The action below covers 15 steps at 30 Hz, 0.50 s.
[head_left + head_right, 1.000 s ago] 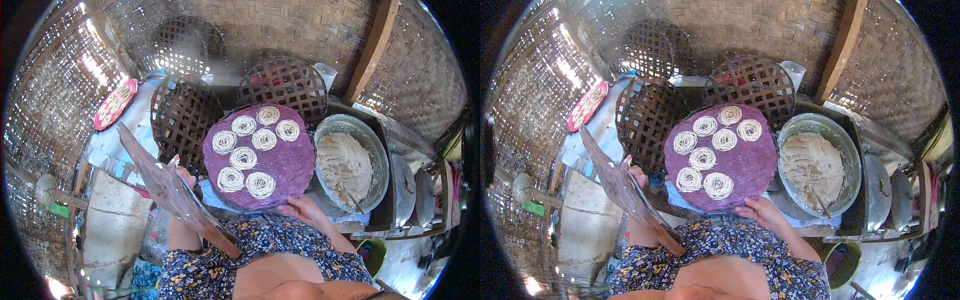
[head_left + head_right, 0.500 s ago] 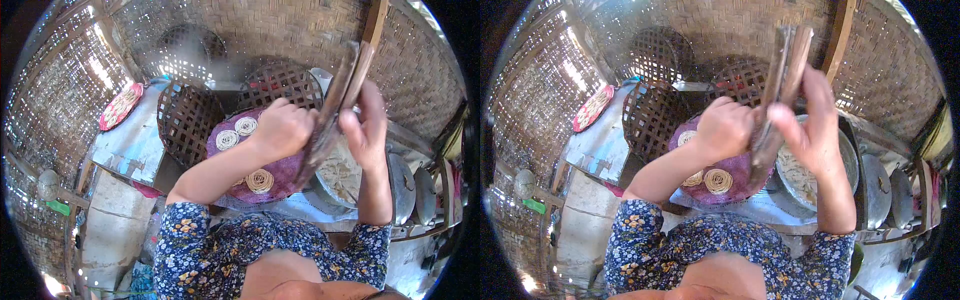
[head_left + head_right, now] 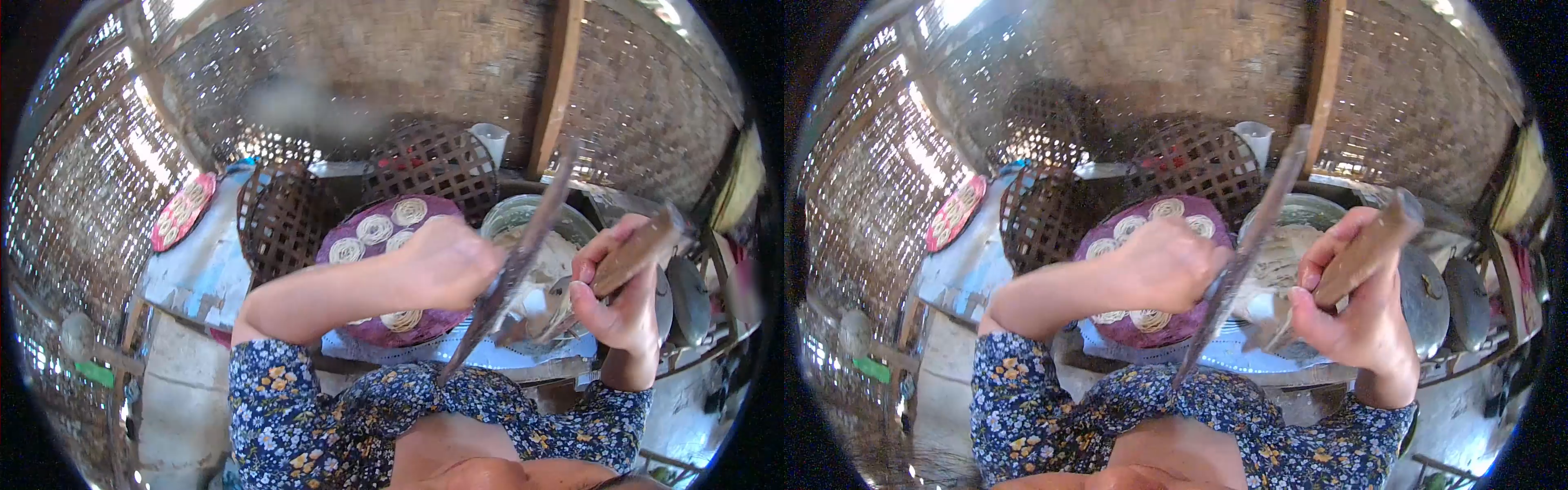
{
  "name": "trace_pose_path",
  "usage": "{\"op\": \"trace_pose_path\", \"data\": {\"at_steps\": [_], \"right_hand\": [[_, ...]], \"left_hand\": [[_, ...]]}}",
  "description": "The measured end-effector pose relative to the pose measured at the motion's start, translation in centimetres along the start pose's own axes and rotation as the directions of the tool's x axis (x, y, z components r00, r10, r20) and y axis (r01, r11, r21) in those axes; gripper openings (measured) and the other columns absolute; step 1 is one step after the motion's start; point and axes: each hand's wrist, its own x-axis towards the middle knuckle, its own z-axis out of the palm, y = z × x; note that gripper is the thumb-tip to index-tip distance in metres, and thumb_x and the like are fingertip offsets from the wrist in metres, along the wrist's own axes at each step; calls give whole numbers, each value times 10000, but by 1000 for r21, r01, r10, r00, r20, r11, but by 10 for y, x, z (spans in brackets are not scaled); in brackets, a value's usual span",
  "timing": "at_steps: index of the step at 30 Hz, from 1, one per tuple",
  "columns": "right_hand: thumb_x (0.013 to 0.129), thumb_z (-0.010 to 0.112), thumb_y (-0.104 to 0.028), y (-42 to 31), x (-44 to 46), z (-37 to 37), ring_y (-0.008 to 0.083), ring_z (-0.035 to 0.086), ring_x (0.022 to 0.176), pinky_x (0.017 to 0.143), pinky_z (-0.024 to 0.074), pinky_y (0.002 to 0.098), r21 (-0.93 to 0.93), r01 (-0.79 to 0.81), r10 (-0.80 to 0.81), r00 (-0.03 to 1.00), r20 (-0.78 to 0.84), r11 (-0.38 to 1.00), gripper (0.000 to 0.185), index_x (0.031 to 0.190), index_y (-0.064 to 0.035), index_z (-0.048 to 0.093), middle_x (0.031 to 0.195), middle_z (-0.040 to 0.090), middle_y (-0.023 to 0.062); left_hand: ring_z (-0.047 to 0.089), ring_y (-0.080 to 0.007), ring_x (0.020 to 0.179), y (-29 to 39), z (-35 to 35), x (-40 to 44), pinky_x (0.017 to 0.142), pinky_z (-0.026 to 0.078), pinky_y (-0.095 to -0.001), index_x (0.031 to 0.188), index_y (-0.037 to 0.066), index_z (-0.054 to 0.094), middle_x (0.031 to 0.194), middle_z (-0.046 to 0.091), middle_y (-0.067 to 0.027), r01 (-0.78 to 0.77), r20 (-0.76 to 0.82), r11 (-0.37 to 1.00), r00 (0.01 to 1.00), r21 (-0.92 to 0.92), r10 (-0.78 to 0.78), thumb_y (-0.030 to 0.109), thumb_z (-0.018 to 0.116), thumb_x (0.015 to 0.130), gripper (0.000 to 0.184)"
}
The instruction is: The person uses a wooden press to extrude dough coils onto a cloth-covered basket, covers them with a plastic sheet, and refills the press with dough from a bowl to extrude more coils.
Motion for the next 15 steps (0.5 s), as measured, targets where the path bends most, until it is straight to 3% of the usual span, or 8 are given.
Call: {"op": "trace_pose_path", "data": {"at_steps": [2,4,5,10,15], "right_hand": [[644,575,9,13,-12,-21,83,473,611,553,397,224,-11,-144,142,985,-100,990,523,1104,-18,328,693,486,31],[659,562,-3,21,-19,-46,82,470,605,550,395,221,-29,-271,260,945,-196,962,512,1115,-24,331,694,488,32],[671,550,-8,27,-23,-50,82,468,591,545,394,215,98,-263,280,927,-250,960,492,1116,-31,340,699,488,21],[680,552,7,46,-30,-50,78,467,588,534,393,216,123,-205,234,924,-302,971,487,1118,-40,344,710,491,5],[706,578,-30,47,-26,-37,98,508,589,554,424,256,-5,-289,281,934,-220,957,435,1084,-41,364,681,515,25]], "left_hand": [[599,-319,589,-12,17,-6,524,481,-417,716,68,578,614,590,-143,38,26,998,999,41,-39,108,603,566,157],[599,-328,610,-29,34,-11,560,484,-421,728,61,583,628,588,-160,195,-91,979,978,54,-190,114,611,584,155],[597,-335,619,-33,41,-9,572,483,-423,727,60,586,633,589,-165,199,-78,980,977,-6,-199,124,618,590,155],[589,-362,650,-38,81,13,607,479,-436,723,59,601,660,597,-175,130,-63,942,986,-309,-157,172,648,597,175],[594,-339,644,-21,77,31,621,478,-418,705,66,601,663,605,-150,124,4,968,992,-218,-127,159,645,582,161]]}}
